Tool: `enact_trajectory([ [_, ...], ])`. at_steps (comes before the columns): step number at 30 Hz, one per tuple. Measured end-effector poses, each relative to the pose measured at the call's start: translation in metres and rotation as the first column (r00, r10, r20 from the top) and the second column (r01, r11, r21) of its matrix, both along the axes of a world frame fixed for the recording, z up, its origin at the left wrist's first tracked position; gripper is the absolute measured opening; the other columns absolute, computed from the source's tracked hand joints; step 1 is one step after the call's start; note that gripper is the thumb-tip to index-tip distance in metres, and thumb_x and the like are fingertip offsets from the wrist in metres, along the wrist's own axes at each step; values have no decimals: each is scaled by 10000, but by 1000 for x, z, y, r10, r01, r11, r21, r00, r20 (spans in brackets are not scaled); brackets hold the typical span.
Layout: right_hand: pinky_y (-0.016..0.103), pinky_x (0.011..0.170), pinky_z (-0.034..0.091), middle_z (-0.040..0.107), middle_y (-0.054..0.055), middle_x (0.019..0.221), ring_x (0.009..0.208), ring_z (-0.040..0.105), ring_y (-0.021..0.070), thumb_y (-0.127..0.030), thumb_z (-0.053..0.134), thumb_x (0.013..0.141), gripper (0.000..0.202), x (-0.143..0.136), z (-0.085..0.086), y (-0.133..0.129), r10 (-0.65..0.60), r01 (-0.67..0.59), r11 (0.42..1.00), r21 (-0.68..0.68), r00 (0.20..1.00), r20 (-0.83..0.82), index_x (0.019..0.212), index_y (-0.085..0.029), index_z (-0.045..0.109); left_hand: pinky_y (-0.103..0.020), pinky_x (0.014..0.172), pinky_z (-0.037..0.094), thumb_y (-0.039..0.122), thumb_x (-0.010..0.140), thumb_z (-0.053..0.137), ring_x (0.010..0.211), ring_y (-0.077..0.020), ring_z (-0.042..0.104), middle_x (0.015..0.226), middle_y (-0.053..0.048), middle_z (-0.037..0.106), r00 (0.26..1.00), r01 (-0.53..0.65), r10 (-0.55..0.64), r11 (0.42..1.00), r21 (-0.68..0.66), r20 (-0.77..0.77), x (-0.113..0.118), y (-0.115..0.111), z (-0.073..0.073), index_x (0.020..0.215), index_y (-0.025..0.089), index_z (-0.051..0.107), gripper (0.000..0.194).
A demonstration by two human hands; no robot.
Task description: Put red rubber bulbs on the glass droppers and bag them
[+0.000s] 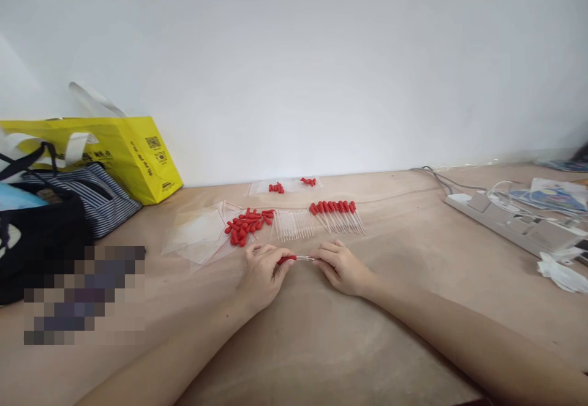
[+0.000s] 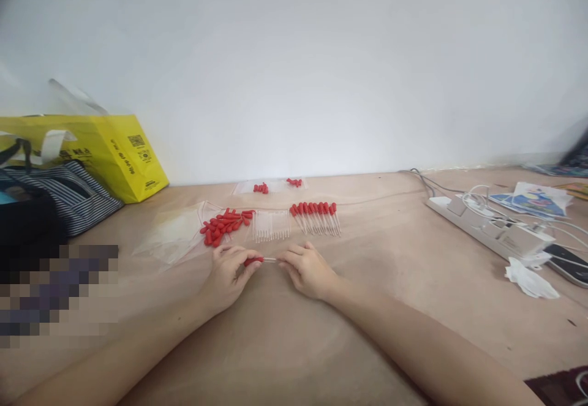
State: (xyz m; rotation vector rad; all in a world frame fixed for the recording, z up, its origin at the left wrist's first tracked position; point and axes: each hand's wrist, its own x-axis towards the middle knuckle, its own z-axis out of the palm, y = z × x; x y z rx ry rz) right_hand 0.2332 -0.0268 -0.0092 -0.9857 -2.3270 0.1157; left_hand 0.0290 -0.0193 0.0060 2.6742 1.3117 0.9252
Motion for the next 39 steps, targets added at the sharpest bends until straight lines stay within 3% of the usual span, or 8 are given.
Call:
enact_trajectory([
  [14,283,638,241,569,28,693,630,465,116,-148,369,835,222,-8,-1,-1,5,-7,991,135,1000,17,878,-154,587,-383,866,197,259,805,513,665,-121,568,654,47,644,992,84,-89,995,58,86,3,-3,-1,801,260,643,130],
  [19,276,639,245,574,21,671,626,471,117,-147,381,828,196,-15,-1,-1,16,-9,994,106,998,-64,822,-151,577,-368,844,206,277,812,508,647,-116,565,646,52,632,992,89,-93,995,54,86,5,-1,-5,806,283,650,142],
  [24,263,650,267,593,13,707,623,483,106,-176,407,843,167,-15,3,1,2,3,1000,30,988,-157,829,-163,572,-372,861,206,366,802,515,717,-146,577,728,37,656,995,54,-51,998,-33,88,-1,5,-2,962,256,593,208],
  [29,245,648,290,588,9,693,617,482,99,-217,419,856,169,-10,8,2,-6,4,1000,-9,983,-186,798,-162,567,-374,892,185,338,816,505,765,-143,575,808,46,671,997,61,-63,998,35,52,-9,4,5,914,282,600,148],
  [33,249,643,287,583,16,686,610,468,104,-227,391,864,203,-9,7,1,-5,10,999,33,987,-162,778,-157,562,-380,906,179,311,815,513,752,-138,570,790,44,677,996,66,-74,990,122,59,-9,2,6,891,294,619,132],
  [39,275,639,233,565,8,641,556,412,95,-227,370,866,242,-10,3,-1,-34,54,989,141,990,-137,760,-151,573,-384,875,206,328,795,530,669,-130,565,668,41,648,991,53,-65,993,104,116,-4,0,0,796,266,642,128],
])
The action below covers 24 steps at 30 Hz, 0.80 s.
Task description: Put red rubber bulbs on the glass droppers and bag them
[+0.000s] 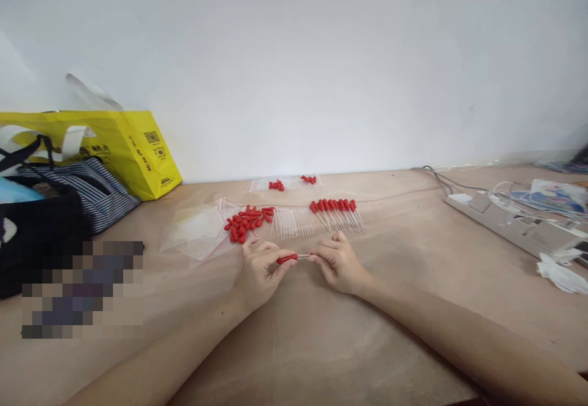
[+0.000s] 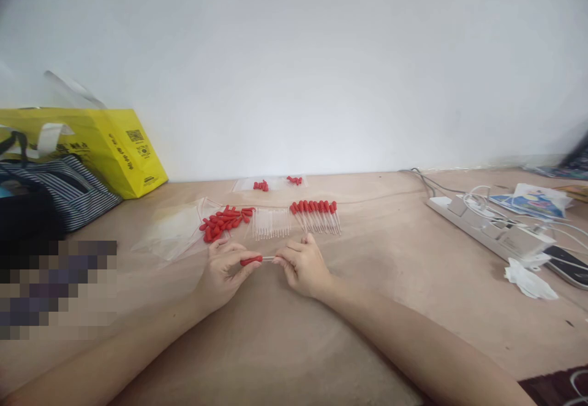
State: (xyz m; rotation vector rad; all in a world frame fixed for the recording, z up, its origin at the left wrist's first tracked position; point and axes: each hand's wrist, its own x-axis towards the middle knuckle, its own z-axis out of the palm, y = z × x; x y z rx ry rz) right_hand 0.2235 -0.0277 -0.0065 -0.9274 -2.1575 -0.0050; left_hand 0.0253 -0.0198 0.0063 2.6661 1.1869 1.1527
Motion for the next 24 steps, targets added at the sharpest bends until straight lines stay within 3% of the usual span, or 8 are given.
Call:
enact_trajectory([
  [13,290,649,199,567,-5,614,547,415,85,-243,367,873,263,-1,2,6,41,-45,998,46,996,76,764,-162,593,-396,859,210,302,793,513,654,-134,559,635,41,630,999,45,-46,997,-55,-13,5,-2,-1,746,238,625,136],
  [24,284,649,210,575,1,638,573,449,92,-247,346,883,275,-3,1,6,24,-27,999,27,996,92,800,-168,596,-409,869,227,341,790,499,651,-136,557,655,34,636,1000,-15,14,989,-146,-6,7,-1,-1,744,232,624,172],
])
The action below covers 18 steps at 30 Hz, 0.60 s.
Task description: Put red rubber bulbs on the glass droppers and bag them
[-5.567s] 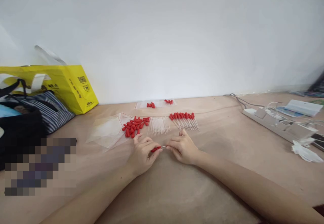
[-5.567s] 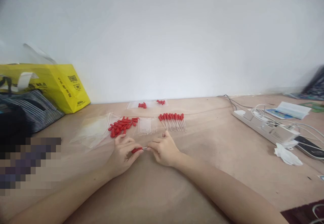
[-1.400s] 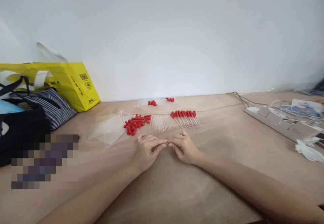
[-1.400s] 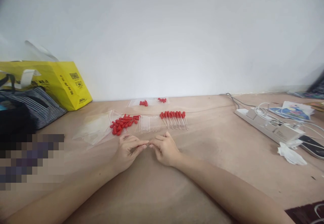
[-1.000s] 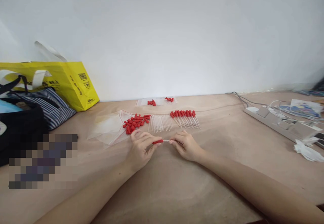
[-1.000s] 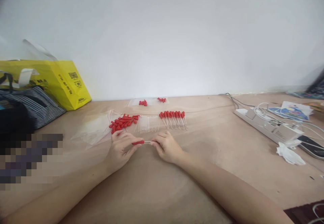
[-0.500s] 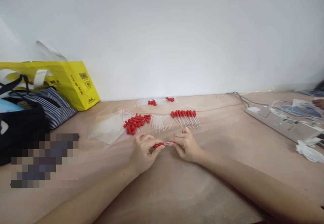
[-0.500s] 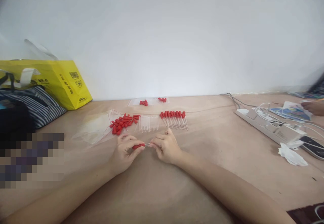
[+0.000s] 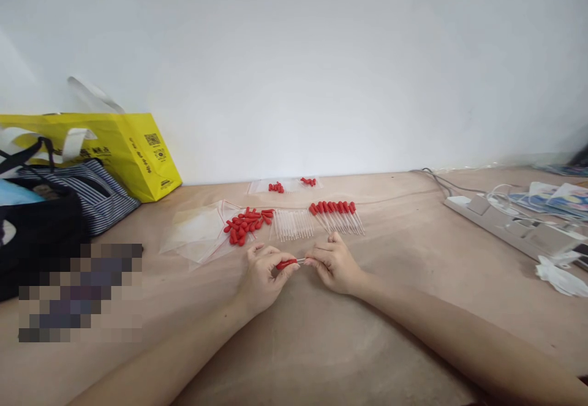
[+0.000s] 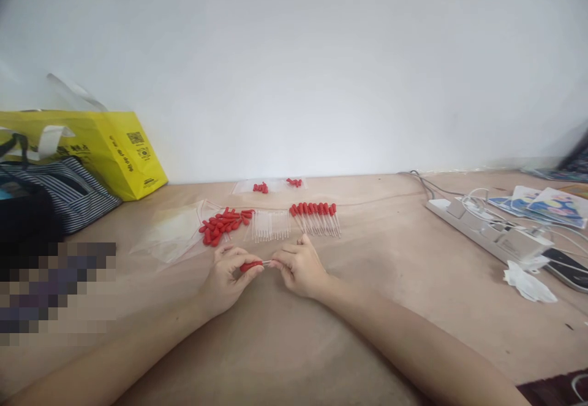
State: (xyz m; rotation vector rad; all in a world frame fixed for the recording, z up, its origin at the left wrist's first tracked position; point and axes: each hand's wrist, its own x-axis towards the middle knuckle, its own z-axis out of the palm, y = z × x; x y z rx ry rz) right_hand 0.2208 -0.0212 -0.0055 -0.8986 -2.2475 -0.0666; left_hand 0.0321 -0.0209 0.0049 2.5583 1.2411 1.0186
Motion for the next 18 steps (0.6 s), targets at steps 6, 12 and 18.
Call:
enact_trajectory([
  [6,284,656,219,591,8,660,599,473,98,-242,359,881,257,1,2,3,3,-3,1000,-4,999,36,811,-170,595,-405,864,237,354,797,484,674,-141,561,664,33,636,1000,-15,16,999,-46,15,3,1,-1,766,235,629,190],
  [12,279,649,226,565,8,644,583,450,96,-247,352,887,272,3,4,4,28,-30,999,31,998,55,810,-160,599,-409,871,224,345,800,487,672,-133,555,659,40,630,1000,7,-8,997,-72,-11,2,2,-1,785,247,634,177],
  [18,277,651,232,584,27,727,700,458,129,-269,416,865,223,8,12,6,11,-26,997,70,979,205,826,-177,615,-433,879,210,388,784,509,676,-143,555,650,44,635,999,-21,17,994,-108,-41,-1,6,0,759,261,635,181],
])
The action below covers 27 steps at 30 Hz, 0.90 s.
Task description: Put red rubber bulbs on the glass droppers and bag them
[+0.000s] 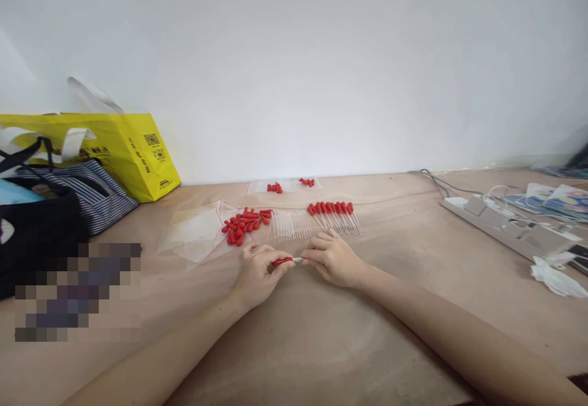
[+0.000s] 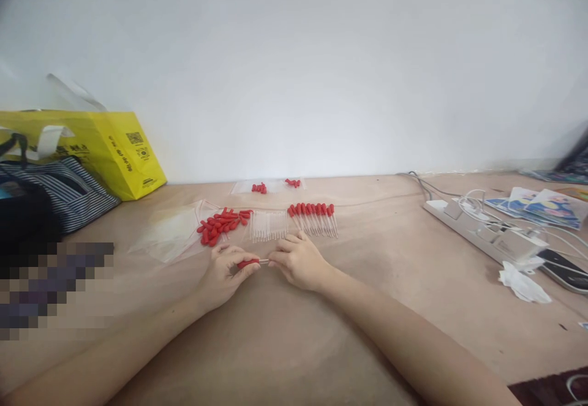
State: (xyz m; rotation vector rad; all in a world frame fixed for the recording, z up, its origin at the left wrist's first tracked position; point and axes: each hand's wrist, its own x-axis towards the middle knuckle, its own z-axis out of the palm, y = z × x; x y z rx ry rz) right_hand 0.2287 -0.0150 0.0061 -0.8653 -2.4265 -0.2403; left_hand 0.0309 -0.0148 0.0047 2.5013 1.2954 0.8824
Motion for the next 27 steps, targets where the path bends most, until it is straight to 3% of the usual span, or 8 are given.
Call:
enact_trajectory([
  [5,285,649,250,583,43,744,720,462,146,-220,461,825,174,3,-5,0,-95,95,995,-4,995,30,796,-177,628,-438,879,234,396,786,504,809,-182,562,816,16,654,998,-60,60,998,31,2,-5,4,-1,939,277,586,210],
  [8,278,649,285,600,55,768,733,497,157,-213,441,820,194,12,-8,11,-327,319,940,-119,943,-56,830,-174,630,-424,861,285,376,771,520,924,-214,534,976,-34,622,978,-201,197,978,56,75,-11,10,0,1114,242,469,371],
  [11,276,664,318,630,69,825,766,539,175,-212,419,808,229,26,-6,29,-630,583,761,-283,768,-112,899,-170,625,-407,821,327,350,756,532,921,-231,530,967,-48,620,943,-326,320,944,53,95,-19,21,1,1096,223,472,368],
  [13,288,693,326,640,76,864,802,555,192,-213,408,801,246,34,-3,42,-762,695,626,-354,642,-85,907,-176,627,-403,794,338,345,744,542,900,-242,531,951,-51,622,920,-389,384,920,57,79,-24,28,2,1033,221,512,316],
  [15,304,717,324,643,82,877,830,561,208,-227,399,801,256,39,0,53,-828,754,526,-393,559,-36,895,-184,634,-398,773,340,333,738,544,886,-247,530,933,-48,623,902,-431,427,900,72,59,-28,32,2,951,220,550,242],
  [18,328,745,316,645,90,872,850,565,223,-249,402,799,262,42,1,64,-866,793,442,-420,499,31,906,-193,634,-403,770,320,307,746,529,873,-244,529,887,-31,628,886,-464,464,880,98,28,-31,33,3,837,230,586,132],
  [22,353,775,297,646,87,868,853,565,227,-253,421,781,244,40,2,69,-882,816,407,-411,469,56,888,-196,632,-421,773,287,308,750,523,841,-239,526,830,-25,625,860,-504,510,855,123,-23,-32,35,5,766,242,614,113],
  [27,343,806,273,646,70,850,850,558,204,-324,423,785,251,23,8,67,-838,777,510,-370,546,-6,834,-197,633,-408,767,274,323,733,533,891,-247,498,846,-38,607,817,-553,568,820,149,-96,-31,41,8,754,245,624,122],
])
